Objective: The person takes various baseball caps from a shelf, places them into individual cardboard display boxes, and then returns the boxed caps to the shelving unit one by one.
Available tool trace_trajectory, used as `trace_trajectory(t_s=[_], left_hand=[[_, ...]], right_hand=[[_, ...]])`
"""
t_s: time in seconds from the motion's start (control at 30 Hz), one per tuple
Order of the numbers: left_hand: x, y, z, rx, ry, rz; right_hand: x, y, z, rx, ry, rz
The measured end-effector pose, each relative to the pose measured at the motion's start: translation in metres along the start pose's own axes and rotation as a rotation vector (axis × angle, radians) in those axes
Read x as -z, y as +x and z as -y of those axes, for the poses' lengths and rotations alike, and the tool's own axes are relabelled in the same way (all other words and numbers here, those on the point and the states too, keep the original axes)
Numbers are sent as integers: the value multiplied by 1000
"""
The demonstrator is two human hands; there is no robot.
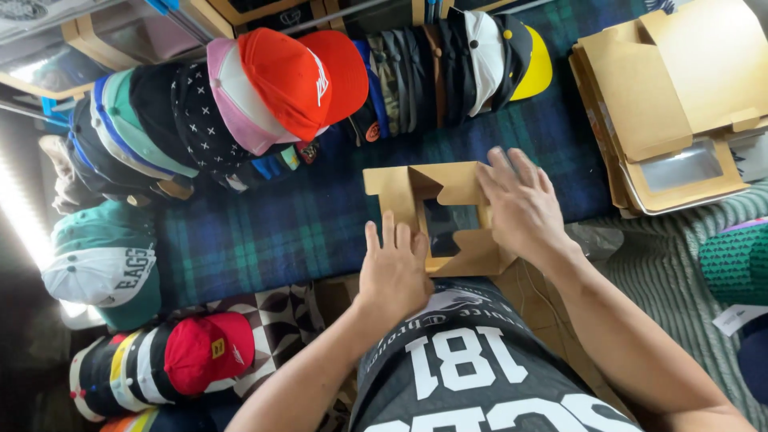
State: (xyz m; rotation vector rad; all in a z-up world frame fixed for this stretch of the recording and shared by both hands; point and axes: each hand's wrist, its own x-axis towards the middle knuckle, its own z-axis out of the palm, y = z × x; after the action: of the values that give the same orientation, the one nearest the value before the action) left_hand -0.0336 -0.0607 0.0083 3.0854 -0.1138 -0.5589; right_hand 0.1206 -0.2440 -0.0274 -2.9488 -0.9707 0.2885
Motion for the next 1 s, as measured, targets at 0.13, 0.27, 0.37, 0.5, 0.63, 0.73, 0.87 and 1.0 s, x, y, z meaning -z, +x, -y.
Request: trace_trajectory(t_s=[0.13, 0.27, 0.37, 0.5, 0.63, 0.73, 0.87, 1.0], left_hand=[[-20, 1, -12, 20, -37, 110], [-73, 7, -1, -157, -62, -683], [-70, 4, 16, -159, -75, -833], [-71, -1, 64, -93, -287, -945], [-30, -16, 111, -69, -631, -866], [-12, -13, 131, -202, -1073, -885], [5, -4, 139, 124, -1110, -763], [-6, 25, 144, 176, -1290, -952]], right_hand=[[-24, 5, 6, 103, -131, -246], [-55, 25, -4, -29, -167, -67], [6, 14, 14, -137, 191, -185], [13, 23, -51, -382, 322, 90], [83, 5, -53, -600, 571, 314], [42, -9, -88, -480, 786, 204], [13, -10, -64, 117, 1930, 70], [-22, 6, -6, -121, 1577, -258]])
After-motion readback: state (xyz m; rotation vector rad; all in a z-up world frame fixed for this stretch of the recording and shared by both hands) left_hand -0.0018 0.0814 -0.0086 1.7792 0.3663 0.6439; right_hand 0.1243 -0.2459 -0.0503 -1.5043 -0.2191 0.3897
